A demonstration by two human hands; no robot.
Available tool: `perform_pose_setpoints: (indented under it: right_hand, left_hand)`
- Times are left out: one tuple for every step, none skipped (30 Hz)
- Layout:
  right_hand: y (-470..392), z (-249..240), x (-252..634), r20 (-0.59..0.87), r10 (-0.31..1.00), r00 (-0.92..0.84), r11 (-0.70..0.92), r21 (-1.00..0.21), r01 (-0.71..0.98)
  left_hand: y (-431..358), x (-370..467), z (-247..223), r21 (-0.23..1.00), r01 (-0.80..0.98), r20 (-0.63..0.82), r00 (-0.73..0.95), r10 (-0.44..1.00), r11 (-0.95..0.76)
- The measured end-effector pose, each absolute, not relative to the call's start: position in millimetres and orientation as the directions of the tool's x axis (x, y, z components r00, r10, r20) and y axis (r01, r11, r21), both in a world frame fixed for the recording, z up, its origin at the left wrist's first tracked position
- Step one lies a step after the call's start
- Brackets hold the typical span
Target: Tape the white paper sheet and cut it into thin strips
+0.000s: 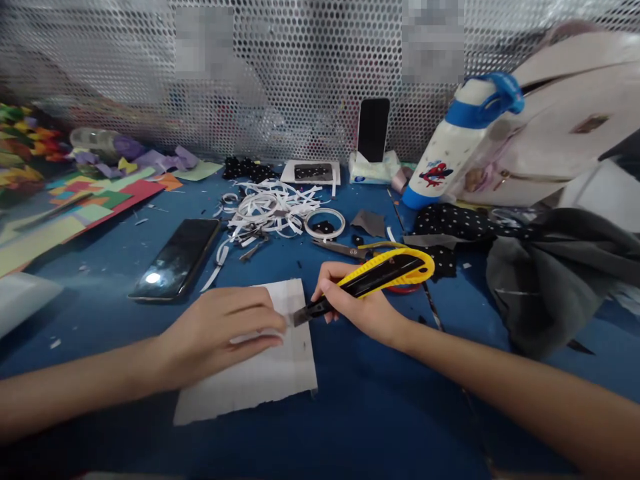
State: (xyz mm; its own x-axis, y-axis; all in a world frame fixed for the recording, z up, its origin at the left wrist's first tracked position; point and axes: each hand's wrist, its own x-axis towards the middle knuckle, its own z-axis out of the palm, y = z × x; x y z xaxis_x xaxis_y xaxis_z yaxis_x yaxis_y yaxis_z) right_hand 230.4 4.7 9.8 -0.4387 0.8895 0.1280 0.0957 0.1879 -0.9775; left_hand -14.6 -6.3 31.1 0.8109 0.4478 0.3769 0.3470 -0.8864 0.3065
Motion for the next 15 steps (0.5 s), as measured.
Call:
perform_pose_setpoints:
  right_hand:
    - [5,10,230,0.12,0.891,-0.437,0.18,-0.979,0.097]
    - [5,10,230,0.112,0.893,-0.437,0.171,-0.98,0.098]
    - [5,10,230,0.107,0.893,-0.436,0.164,-0.982,0.095]
    - [5,9,229,0.101,0.894,-0.437,0.156,-0.984,0.091]
    - [5,8,230,0.098,0.893,-0.438,0.15,-0.985,0.085]
    - [5,7,230,0.097,0.893,-0.44,0.145,-0.986,0.078]
    - [6,6,230,0.096,0.892,-0.442,0.142,-0.987,0.071]
    - [6,6,231,0.095,0.891,-0.445,0.139,-0.988,0.067]
    - [6,5,231,0.095,0.889,-0.448,0.138,-0.988,0.065]
    - [6,5,232,0.093,0.887,-0.451,0.138,-0.988,0.066]
    - [7,5,232,0.092,0.886,-0.454,0.138,-0.988,0.068]
    - [7,4,233,0.092,0.885,-0.456,0.139,-0.988,0.072]
    - [7,4,233,0.09,0.885,-0.457,0.139,-0.987,0.075]
    - [7,4,233,0.089,0.885,-0.456,0.139,-0.987,0.077]
    - [7,4,233,0.09,0.886,-0.455,0.14,-0.987,0.078]
  left_hand:
    - [-8,-12,30,0.278,0.329,0.394,0.818,0.42,-0.902]
    - [-8,-9,28,0.234,0.317,0.414,0.823,0.39,-0.919]
    - [-7,-6,27,0.188,0.311,0.424,0.83,0.363,-0.931]
    - [-5,-2,25,0.144,0.307,0.431,0.836,0.339,-0.941]
    - [-4,2,23,0.106,0.304,0.434,0.843,0.319,-0.947]
    - [-2,6,21,0.079,0.301,0.434,0.848,0.304,-0.95]
    - [-1,10,18,0.061,0.303,0.438,0.848,0.298,-0.951]
    - [0,13,16,0.052,0.309,0.442,0.845,0.299,-0.95]
    - [1,15,13,0.048,0.313,0.449,0.841,0.301,-0.948]
    - [1,17,11,0.049,0.319,0.453,0.837,0.306,-0.946]
    - [2,18,10,0.053,0.326,0.45,0.836,0.314,-0.944]
    - [1,18,8,0.058,0.334,0.448,0.833,0.324,-0.941]
    - [1,18,8,0.064,0.341,0.445,0.831,0.333,-0.938]
    - [1,17,7,0.069,0.344,0.439,0.832,0.338,-0.936]
    - [1,16,7,0.075,0.345,0.433,0.834,0.343,-0.935]
